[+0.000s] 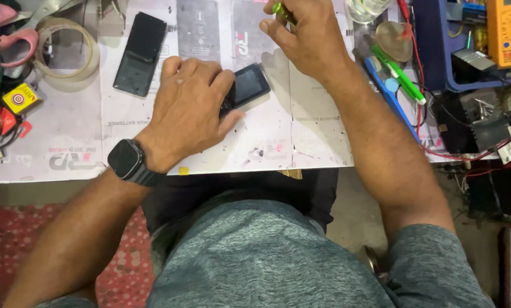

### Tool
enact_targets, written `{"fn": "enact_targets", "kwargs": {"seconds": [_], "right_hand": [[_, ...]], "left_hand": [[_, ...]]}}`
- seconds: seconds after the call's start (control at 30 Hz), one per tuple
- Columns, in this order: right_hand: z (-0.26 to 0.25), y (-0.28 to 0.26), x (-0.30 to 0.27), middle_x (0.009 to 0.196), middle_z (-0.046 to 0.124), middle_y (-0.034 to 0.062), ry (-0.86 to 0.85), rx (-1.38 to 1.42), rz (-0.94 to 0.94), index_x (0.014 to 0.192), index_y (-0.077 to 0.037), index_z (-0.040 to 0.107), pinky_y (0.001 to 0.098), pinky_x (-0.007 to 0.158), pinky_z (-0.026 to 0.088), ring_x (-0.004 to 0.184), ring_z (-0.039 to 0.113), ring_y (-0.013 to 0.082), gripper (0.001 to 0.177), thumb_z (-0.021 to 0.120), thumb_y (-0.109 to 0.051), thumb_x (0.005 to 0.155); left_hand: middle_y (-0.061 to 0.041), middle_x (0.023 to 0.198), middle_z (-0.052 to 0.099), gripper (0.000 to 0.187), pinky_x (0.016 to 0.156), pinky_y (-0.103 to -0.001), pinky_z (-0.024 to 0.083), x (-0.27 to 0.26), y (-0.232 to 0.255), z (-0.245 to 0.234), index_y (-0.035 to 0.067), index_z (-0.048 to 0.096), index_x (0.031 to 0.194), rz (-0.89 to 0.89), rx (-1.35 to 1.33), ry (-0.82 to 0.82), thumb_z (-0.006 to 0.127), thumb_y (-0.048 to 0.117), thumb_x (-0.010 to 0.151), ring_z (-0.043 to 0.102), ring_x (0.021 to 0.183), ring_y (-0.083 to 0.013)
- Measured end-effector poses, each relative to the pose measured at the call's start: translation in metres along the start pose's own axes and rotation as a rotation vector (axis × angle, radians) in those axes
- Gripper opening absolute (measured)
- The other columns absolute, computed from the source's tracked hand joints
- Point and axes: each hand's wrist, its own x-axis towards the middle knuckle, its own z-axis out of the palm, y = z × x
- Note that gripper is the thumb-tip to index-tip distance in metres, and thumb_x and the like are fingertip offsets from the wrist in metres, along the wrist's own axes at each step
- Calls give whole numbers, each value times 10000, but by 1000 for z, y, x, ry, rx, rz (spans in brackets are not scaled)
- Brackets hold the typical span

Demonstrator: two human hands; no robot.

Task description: The person sits on the floor and uses a green precision tool to pry open the back cover of a black mobile phone. They carefully separate the casing from the internal components, remove the battery, and inspect the device's interior.

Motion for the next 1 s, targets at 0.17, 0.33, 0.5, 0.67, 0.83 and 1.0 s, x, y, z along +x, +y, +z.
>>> {"fn": "enact_targets", "kwargs": {"seconds": [0.17,0.33,0.5,0.67,0.83,1.0], "right_hand": [[-5,5,0,859,642,51,19,30,23,1093,12,669,293,654,481,738,604,119,155,795,-27,1011],[-6,12,-3,891,652,68,27,-51,-33,1088,3,662,324,698,494,789,611,157,137,783,-43,1043],[-4,7,-4,892,649,73,3,-1,-14,1123,-5,655,325,706,507,797,632,160,153,768,-64,1038],[-4,10,-3,868,647,76,-10,-40,-17,1099,-7,663,335,679,492,761,615,171,173,809,-96,1076],[-3,9,-1,843,632,79,-9,-55,6,1092,8,652,343,659,487,745,618,176,194,799,-95,1018],[-3,8,-5,831,614,82,4,-87,-17,1054,20,641,361,662,478,743,606,188,191,791,-95,1027]], "left_hand": [[-139,1009,669,441,923,-461,366,6,-14,5,20,647,1144,-53,-112,-19,842,285,849,612,956,-313],[-129,1114,670,429,1003,-443,365,1,-27,-2,28,618,1183,-20,-176,156,842,238,883,605,1084,-313],[-113,1147,665,433,980,-475,354,-2,-14,7,67,649,1137,25,-44,50,868,258,816,596,1063,-299],[-123,1161,653,416,970,-488,349,-4,-11,9,51,667,1147,33,-21,41,847,240,824,581,1043,-304],[-116,1165,657,386,973,-488,344,-4,-11,6,48,674,1131,38,-5,65,835,243,839,577,1042,-302],[-115,1137,655,352,991,-493,343,-3,-14,10,71,671,1103,41,51,1,826,266,855,580,1047,-289]]}}
